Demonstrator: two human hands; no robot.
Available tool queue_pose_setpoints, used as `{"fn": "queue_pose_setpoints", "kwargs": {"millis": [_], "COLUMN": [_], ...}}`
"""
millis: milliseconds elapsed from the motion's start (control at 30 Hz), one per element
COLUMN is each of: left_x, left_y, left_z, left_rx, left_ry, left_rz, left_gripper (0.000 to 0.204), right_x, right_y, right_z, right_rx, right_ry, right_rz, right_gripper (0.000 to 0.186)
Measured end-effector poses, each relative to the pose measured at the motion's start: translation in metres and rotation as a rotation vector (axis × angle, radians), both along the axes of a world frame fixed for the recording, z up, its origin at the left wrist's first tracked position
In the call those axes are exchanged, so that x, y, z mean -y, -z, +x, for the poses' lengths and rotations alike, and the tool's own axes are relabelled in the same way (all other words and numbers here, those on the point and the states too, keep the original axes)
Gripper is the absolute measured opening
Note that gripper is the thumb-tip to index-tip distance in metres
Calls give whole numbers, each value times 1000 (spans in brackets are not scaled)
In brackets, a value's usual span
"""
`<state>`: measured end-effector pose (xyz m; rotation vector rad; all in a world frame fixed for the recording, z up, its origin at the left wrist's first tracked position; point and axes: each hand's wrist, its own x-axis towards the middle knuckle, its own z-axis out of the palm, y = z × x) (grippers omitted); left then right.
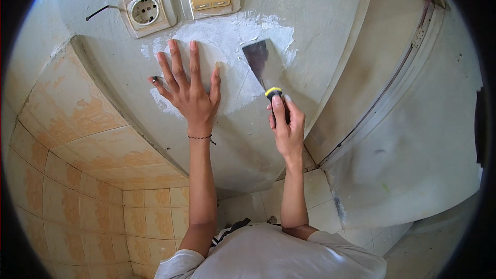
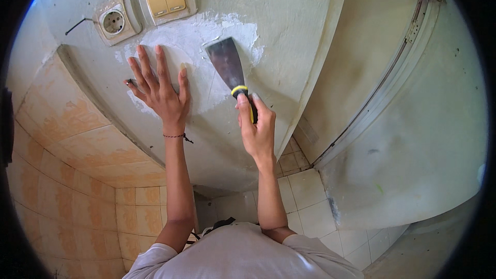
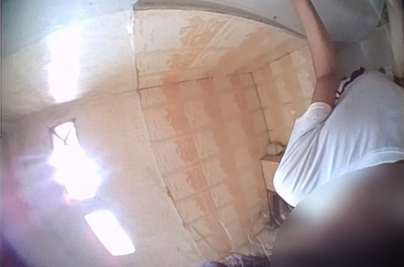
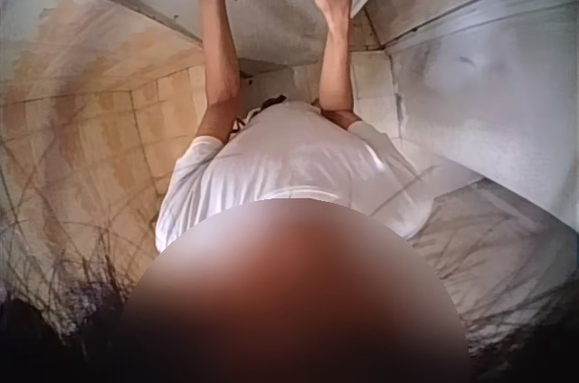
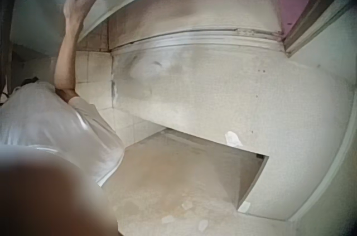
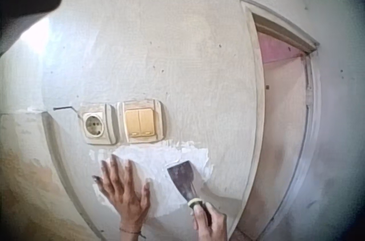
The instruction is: The person patches a hole in a wall with wall filler using a putty knife.
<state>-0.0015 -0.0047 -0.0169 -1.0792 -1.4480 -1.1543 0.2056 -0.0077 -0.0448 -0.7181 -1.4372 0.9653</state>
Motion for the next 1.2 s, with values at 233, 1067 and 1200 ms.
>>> {"fn": "queue_pose_setpoints", "kwargs": {"millis": [233, 1067, 1200], "left_x": [2, 0, 0], "left_y": [-2, 2, -3], "left_z": [-1, 1, -1], "left_rx": [-33, -29, -26], "left_ry": [-7, -16, -14], "left_rz": [-7, -6, 8], "left_gripper": [60, 61, 61], "right_x": [1, 5, 7], "right_y": [2, 3, 1], "right_z": [-1, -7, -7], "right_rx": [0, -60, -16], "right_ry": [-12, -12, -5], "right_rz": [-12, -7, -18], "right_gripper": [44, 46, 47]}}
